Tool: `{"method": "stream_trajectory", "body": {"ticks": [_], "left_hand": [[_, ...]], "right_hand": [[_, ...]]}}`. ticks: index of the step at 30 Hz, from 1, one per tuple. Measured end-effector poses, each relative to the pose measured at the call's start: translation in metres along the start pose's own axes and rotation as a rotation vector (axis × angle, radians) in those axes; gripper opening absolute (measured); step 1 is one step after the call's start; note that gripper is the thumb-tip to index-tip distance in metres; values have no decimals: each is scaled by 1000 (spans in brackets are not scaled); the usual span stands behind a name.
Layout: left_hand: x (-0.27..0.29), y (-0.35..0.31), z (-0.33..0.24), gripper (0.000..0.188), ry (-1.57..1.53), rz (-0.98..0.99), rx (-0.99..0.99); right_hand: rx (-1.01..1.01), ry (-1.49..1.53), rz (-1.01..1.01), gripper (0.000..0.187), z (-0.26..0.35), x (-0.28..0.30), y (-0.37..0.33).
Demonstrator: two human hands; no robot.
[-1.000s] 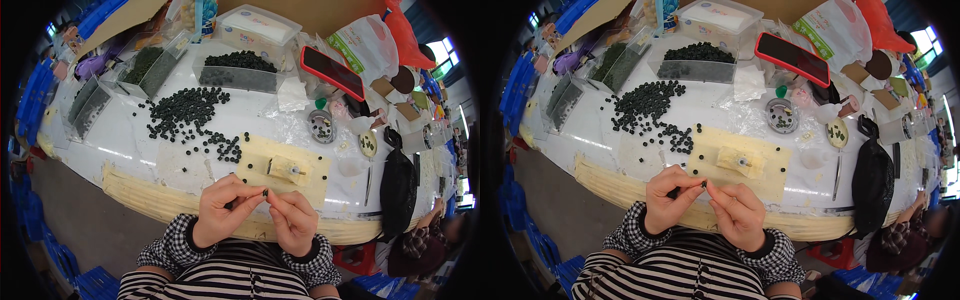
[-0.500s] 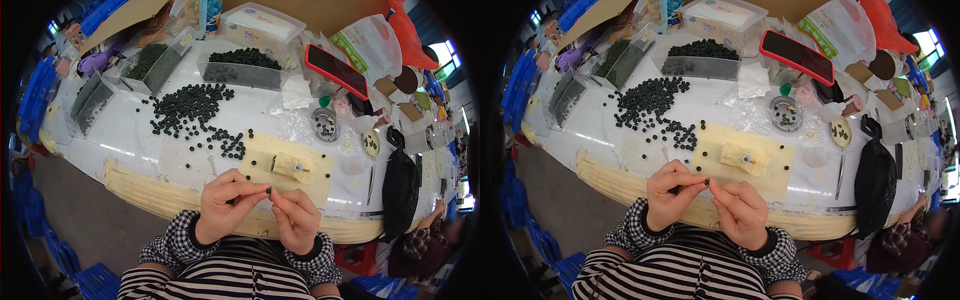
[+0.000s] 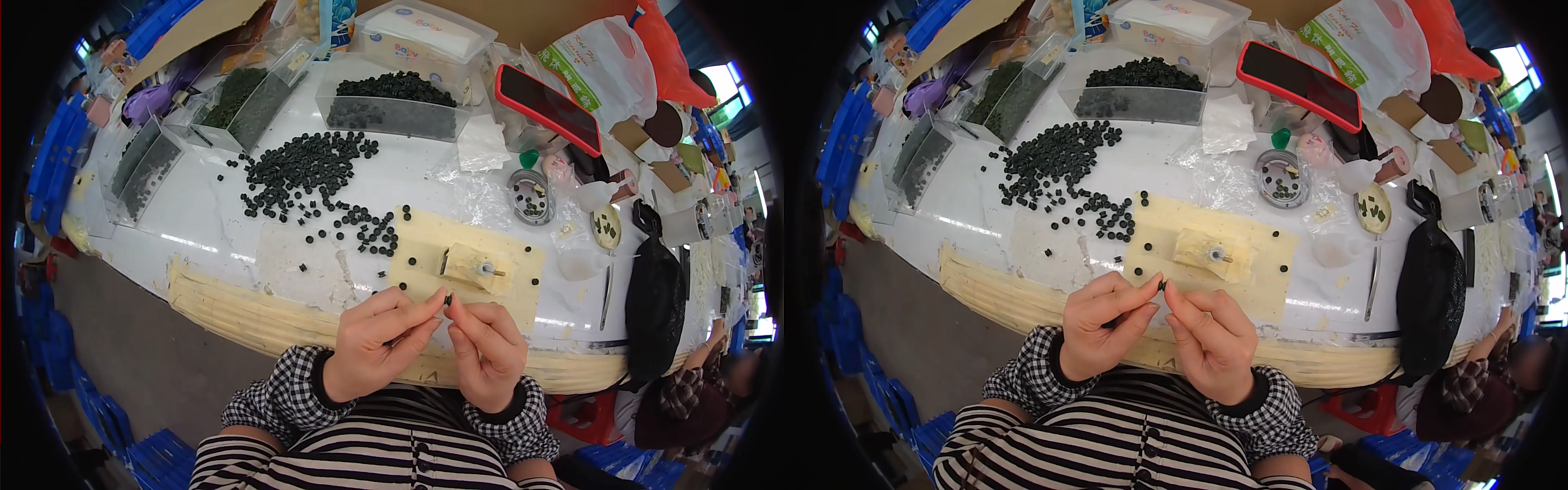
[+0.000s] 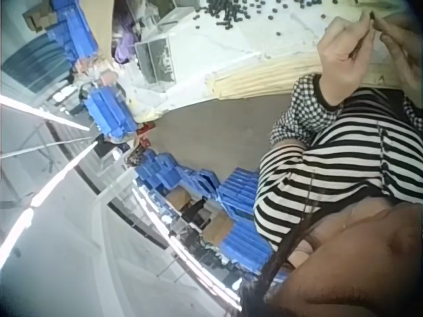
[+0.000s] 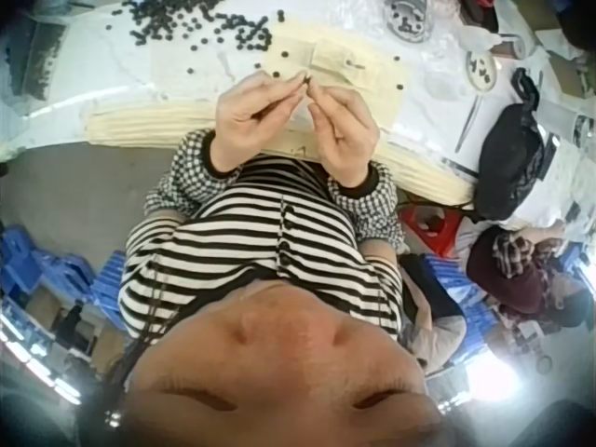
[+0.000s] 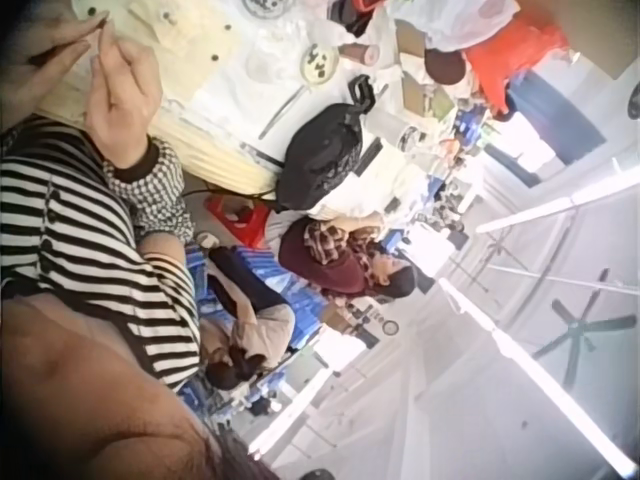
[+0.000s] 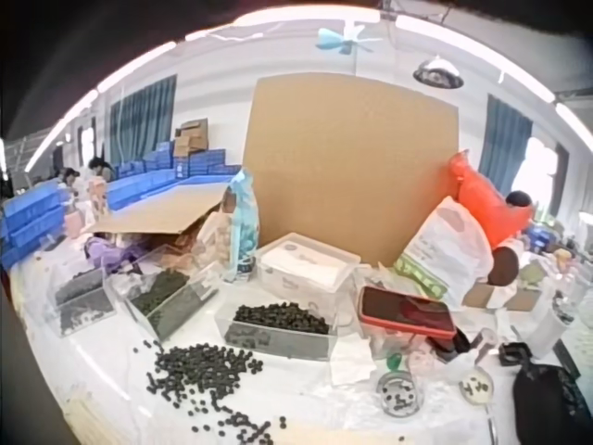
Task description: Assembling small green and black components at a factory workbench.
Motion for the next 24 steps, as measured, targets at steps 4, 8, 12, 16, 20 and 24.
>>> {"method": "stream_trajectory", "body": {"ticks": [4, 8, 12, 16, 20, 24], "left_hand": [[-1, 0, -2, 37, 23, 5, -10], [-2, 0, -5, 37, 75, 36, -45], [-3, 1, -6, 36, 83, 45, -54], [-2, 2, 0, 34, 22, 59, 14], [2, 2, 10, 32, -51, 28, 75], [6, 1, 15, 27, -94, -25, 116]], "right_hand": [[-11, 26, 17, 35, -1, 0, 1], [-42, 50, 37, 33, -3, 0, 0], [-59, 71, 43, 32, -5, 0, 0], [-105, 113, 29, 32, -10, 1, -2], [-80, 103, 26, 32, -8, 1, -1], [-45, 75, 42, 33, -5, -1, -1]]}}
Point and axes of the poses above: each hand's wrist, its own y-axis towards the middle knuckle, its own x-axis out of the back of the hand, z = x × y, the point moved 9 cm from there along y, towards the middle knuckle, and after that the axes turned 2 degrees about -x, right-handed, at the moved point
